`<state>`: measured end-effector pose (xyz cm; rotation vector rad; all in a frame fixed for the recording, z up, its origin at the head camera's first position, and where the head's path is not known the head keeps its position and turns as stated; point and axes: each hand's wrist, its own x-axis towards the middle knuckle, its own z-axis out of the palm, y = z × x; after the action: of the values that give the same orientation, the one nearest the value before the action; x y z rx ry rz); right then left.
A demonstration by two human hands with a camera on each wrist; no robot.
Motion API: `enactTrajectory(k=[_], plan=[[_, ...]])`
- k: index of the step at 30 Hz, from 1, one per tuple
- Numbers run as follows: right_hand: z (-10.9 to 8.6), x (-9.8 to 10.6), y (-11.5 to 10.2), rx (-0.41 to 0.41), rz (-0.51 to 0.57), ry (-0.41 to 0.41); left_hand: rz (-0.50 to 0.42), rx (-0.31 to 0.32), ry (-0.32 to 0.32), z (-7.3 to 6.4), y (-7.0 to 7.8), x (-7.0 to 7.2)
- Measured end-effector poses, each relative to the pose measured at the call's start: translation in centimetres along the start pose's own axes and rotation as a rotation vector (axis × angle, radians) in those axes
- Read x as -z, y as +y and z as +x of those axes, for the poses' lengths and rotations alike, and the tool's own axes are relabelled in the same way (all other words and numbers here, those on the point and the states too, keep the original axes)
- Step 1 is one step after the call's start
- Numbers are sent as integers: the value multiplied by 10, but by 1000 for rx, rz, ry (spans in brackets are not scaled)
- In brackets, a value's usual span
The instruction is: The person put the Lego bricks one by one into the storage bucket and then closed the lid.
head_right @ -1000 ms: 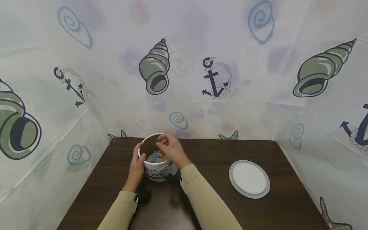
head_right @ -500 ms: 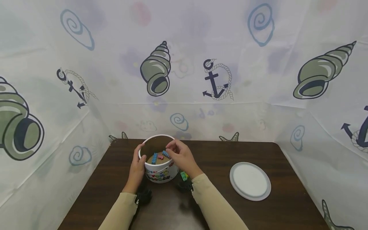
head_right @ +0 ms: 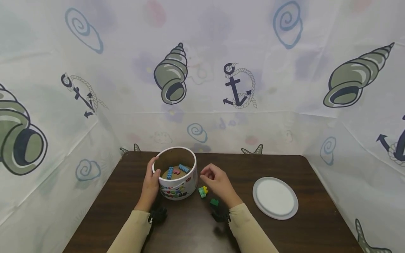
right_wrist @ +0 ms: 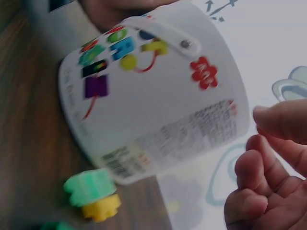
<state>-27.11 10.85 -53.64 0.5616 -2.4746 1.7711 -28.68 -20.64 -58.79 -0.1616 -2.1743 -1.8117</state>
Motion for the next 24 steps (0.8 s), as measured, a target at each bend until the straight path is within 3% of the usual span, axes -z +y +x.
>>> enactTrajectory(k=[5, 12, 24], plan=[[-13, 5, 19, -68, -76, -91, -4, 14, -6, 0, 2, 0], [-24, 14, 43, -82, -143, -248, -2, 7, -29, 2, 5, 0], [-24, 27, 76, -129, -104, -324, -9, 11, -14, 3, 3, -1]])
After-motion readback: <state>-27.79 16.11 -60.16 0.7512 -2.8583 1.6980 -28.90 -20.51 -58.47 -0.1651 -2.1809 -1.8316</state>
